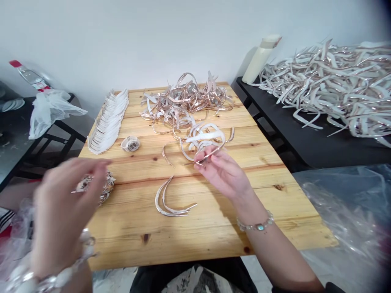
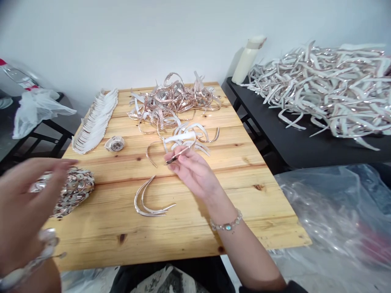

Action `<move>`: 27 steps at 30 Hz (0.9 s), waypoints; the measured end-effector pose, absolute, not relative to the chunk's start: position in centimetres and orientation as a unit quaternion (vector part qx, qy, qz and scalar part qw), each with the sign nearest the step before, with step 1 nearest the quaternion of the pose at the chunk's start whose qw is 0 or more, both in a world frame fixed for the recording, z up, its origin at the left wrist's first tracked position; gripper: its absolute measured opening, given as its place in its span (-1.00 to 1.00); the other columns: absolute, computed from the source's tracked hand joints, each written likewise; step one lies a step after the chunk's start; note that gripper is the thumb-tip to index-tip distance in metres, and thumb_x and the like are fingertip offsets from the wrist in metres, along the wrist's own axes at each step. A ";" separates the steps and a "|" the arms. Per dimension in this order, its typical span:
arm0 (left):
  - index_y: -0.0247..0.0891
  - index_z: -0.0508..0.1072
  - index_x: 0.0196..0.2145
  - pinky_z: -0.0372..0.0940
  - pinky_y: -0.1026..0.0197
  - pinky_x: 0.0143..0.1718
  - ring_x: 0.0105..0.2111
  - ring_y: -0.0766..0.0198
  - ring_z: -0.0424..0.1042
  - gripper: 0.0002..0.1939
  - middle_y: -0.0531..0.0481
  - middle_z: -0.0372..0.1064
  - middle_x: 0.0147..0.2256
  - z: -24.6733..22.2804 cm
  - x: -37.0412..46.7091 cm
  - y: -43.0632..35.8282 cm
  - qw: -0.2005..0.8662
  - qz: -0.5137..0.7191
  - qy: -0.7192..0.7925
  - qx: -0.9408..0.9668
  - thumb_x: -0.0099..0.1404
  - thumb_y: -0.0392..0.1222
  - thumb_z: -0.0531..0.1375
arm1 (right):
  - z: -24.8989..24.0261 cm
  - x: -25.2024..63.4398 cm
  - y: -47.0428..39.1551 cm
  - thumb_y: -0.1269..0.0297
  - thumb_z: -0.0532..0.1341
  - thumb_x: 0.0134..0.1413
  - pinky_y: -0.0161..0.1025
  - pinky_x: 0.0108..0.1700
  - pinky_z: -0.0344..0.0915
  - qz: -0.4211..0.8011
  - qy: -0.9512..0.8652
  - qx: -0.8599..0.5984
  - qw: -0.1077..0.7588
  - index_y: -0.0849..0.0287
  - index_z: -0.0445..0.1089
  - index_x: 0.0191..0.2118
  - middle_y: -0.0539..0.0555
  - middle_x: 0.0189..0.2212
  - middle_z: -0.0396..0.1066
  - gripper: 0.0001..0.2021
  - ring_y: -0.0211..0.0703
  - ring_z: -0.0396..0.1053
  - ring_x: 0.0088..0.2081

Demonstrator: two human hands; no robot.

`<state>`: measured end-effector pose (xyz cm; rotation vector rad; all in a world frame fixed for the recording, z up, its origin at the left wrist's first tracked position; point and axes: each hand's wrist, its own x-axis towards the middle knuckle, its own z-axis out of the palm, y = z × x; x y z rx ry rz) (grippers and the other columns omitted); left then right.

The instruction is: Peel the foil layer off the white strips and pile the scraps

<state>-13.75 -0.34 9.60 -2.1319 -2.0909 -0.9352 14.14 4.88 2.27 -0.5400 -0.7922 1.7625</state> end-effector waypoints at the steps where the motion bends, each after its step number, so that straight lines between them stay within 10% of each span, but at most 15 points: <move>1: -0.25 0.49 -0.31 0.23 0.16 -0.14 -0.24 0.17 0.40 -0.81 -0.04 0.48 -0.26 9.1 -12.0 0.2 -0.071 -0.297 -0.654 -0.692 0.28 -0.16 0.10 | 2.1 13.9 4.8 0.31 0.34 -0.06 -0.30 -0.27 0.30 0.745 -0.336 -0.226 0.530 0.12 0.41 -0.38 0.01 -0.36 0.39 -0.90 -0.25 0.32 -0.30; 9: -0.33 0.43 -0.40 0.15 0.32 -0.46 -0.53 0.39 0.21 -0.60 0.05 0.31 -0.52 2.3 -4.5 2.3 -0.686 -0.309 -0.395 -0.527 0.32 0.07 0.04 | 1.0 12.8 4.3 0.22 0.33 0.03 -0.21 -0.31 0.31 0.747 -0.474 -0.230 0.407 0.19 0.41 -0.36 -0.03 -0.51 0.36 -0.84 -0.22 0.37 -0.44; 15: -0.30 0.32 -0.50 0.07 0.33 -0.46 -0.54 0.40 0.14 -0.68 0.13 0.20 -0.58 1.2 -4.7 2.1 -0.601 -0.367 -0.468 -0.533 0.22 0.01 0.19 | 0.2 11.7 4.0 0.16 0.38 -0.08 -0.33 -0.40 0.24 0.721 -0.498 -0.299 0.377 0.15 0.31 -0.17 -0.06 -0.48 0.33 -0.63 -0.29 0.30 -0.45; 27: -0.27 0.26 -0.55 0.14 0.29 -0.41 -0.50 0.35 0.15 -0.73 0.04 0.27 -0.50 0.9 -4.2 1.6 -0.654 -0.304 -0.412 -0.557 0.27 -0.17 -0.01 | -0.9 10.8 3.4 -0.02 0.12 0.16 -0.35 -0.62 -0.01 0.678 -0.504 -0.380 0.376 0.20 0.25 -0.60 -0.06 -0.73 0.21 -0.56 -0.37 0.10 -0.68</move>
